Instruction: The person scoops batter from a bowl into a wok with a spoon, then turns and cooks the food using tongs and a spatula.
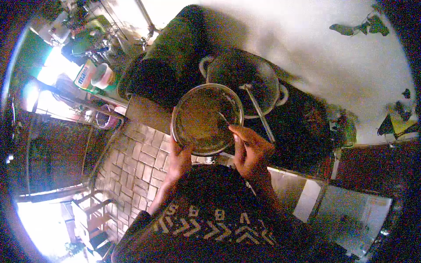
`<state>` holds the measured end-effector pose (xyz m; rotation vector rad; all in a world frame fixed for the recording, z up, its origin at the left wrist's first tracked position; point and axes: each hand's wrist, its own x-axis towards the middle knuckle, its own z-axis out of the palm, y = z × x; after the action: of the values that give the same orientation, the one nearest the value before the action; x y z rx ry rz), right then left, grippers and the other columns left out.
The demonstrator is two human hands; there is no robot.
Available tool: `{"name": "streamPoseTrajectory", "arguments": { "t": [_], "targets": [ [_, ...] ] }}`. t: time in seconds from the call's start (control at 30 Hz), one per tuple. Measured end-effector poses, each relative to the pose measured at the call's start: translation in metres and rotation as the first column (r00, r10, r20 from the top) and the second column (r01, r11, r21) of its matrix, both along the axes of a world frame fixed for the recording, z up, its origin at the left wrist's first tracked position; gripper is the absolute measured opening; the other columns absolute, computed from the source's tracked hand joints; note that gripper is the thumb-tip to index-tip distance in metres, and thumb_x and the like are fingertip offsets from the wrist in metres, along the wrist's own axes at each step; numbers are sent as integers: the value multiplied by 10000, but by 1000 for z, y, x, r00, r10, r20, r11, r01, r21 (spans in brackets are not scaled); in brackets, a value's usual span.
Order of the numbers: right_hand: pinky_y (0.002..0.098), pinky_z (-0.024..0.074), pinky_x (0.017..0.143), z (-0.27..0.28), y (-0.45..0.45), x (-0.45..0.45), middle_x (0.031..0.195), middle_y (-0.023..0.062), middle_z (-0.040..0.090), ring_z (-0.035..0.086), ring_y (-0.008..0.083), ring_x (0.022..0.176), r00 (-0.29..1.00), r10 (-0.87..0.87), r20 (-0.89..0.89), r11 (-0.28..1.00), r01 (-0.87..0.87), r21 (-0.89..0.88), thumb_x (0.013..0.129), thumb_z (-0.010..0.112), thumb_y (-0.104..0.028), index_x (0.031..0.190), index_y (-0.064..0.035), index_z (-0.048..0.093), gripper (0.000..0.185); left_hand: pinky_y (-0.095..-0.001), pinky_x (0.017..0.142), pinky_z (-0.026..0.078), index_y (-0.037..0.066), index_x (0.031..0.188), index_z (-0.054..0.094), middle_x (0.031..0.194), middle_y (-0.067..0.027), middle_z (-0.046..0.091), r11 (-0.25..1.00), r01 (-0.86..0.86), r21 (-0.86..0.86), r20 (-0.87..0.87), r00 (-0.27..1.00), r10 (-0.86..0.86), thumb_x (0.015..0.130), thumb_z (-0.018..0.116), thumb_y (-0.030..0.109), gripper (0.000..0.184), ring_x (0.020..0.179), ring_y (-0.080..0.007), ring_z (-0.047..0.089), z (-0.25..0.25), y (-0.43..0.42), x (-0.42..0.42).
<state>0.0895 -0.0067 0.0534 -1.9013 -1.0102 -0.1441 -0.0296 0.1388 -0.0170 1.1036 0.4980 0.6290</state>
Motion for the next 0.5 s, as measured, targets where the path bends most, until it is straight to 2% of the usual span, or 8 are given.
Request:
{"name": "streamPoseTrajectory", "arguments": {
  "t": [0.07, 0.13, 0.23, 0.27, 0.33, 0.4, 0.47, 0.5],
  "targets": [
    [316, 553, 618, -7, 2, -1, 930, 169, 719, 708, 253, 712, 995, 1, 102, 987, 15, -158, 981, 535, -93, 1031, -28, 693, 178, -383, 1206, 164, 40, 1579, 78, 1612, -153, 193, 985, 16, 171, 107, 994, -34, 653, 357, -220, 1001, 1483, -255, 204, 12, 3, 6],
    [316, 560, 643, -6, -3, -2, 942, 169, 721, 707, 263, 726, 998, 16, 56, 983, -5, -184, 983, 531, -105, 1031, -8, 691, 193, -385, 1209, 154, 32, 1577, 83, 1615, -151, 184, 995, 40, 87, 105, 993, -49, 655, 358, -213, 993, 1487, -253, 192, 2, 3, 3],
    [352, 560, 742, 12, -5, -6, 955, 173, 722, 715, 297, 793, 958, -97, -272, 995, 85, -54, 948, 557, -73, 992, 36, 687, 175, -389, 1213, 137, 21, 1573, 92, 1623, -148, 163, 998, 58, -19, 29, 998, -58, 653, 361, -203, 984, 1493, -252, 171, -5, 2, -3],
    [352, 560, 742, 11, -3, -6, 955, 173, 722, 715, 297, 793, 956, -102, -275, 994, 89, -57, 948, 557, -73, 992, 36, 687, 175, -389, 1213, 134, 20, 1572, 95, 1625, -147, 158, 998, 58, -34, -8, 998, -58, 651, 361, -201, 984, 1495, -251, 166, -8, 2, -4],
    [350, 566, 741, 6, -2, -3, 952, 173, 722, 719, 295, 797, 985, -102, 139, 988, 117, -104, 943, 555, -63, 978, 29, 689, 167, -390, 1214, 130, 17, 1570, 104, 1628, -142, 151, 997, 45, -57, -40, 998, -47, 646, 359, -200, 983, 1497, -252, 159, -18, 1, -4],
    [348, 564, 749, -7, -5, -5, 953, 168, 724, 722, 289, 818, 987, -40, 157, 984, 66, -164, 940, 549, -53, 973, 20, 692, 164, -391, 1214, 129, 15, 1569, 111, 1630, -138, 150, 997, 35, -68, -27, 999, -37, 642, 357, -200, 982, 1498, -252, 158, -21, 1, 0],
    [354, 561, 766, -2, -7, -7, 931, 168, 723, 722, 293, 847, 998, 34, 59, 980, -22, -196, 938, 543, -47, 969, 16, 693, 166, -391, 1214, 130, 14, 1567, 116, 1630, -136, 151, 998, 51, -43, 52, 997, -48, 634, 354, -202, 986, 1499, -255, 158, -20, 2, 2],
    [359, 556, 744, 8, -8, -6, 904, 169, 721, 714, 289, 827, 999, 9, 53, 990, -1, -138, 936, 538, -44, 967, 10, 698, 171, -391, 1215, 130, 13, 1566, 118, 1630, -135, 152, 998, 55, -35, 75, 996, -52, 632, 352, -202, 987, 1499, -256, 158, -20, 2, 1]
  ]
}}
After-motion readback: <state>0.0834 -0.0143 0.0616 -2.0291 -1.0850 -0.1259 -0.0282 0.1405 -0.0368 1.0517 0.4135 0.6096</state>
